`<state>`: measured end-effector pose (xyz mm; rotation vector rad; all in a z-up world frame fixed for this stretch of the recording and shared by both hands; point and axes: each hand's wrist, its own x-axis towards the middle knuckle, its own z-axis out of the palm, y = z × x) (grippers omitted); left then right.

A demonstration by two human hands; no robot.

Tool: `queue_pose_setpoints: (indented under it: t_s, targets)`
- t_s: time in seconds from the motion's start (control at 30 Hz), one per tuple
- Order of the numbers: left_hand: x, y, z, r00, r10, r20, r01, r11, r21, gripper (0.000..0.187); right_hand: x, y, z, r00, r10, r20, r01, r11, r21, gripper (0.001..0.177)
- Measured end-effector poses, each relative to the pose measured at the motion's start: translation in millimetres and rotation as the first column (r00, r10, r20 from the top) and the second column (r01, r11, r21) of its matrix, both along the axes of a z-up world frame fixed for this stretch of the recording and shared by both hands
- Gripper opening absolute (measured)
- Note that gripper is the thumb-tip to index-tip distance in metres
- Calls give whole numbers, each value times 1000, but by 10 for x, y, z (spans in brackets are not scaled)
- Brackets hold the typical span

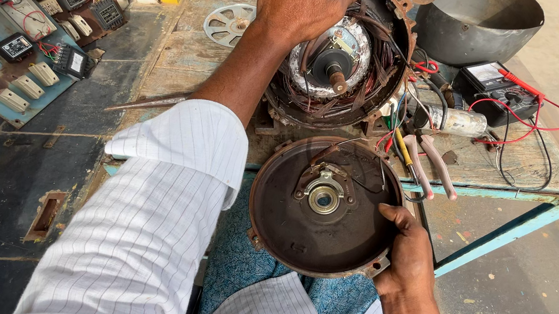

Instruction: The person disassembles an electric motor by removing the cover, disconnecting wires, and separating the internal components by hand and using a screwdriver and pliers.

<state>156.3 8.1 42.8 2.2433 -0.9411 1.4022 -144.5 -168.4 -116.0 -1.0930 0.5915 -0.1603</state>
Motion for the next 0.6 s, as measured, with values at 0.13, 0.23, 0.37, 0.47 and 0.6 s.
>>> queue_pose_setpoints:
  t_s: [0.13, 0.23, 0.37, 0.47, 0.6]
  targets:
    - [-26, -4, -21, 1000, 11, -19, -11, 1000, -3, 58, -194, 62, 201, 997, -68, 29, 63, 986, 154, 22]
    - [-117, 1, 11, 996, 14, 86, -14, 1000, -1, 57, -315, 133, 279, 992, -55, 117, 27, 973, 229, 29]
    - [-302, -9, 26, 998, 58, -12, -58, 998, 9, 58, -435, 250, 426, 982, -117, 149, 86, 976, 199, 40]
    - [-369, -21, 40, 997, 70, 8, -70, 998, 0, 55, -502, 369, 505, 960, -153, 237, 109, 976, 187, 45]
    - [-443, -7, 37, 993, 109, -46, -107, 994, 32, 54, -529, 504, 423, 931, -185, 315, 112, 965, 235, 42]
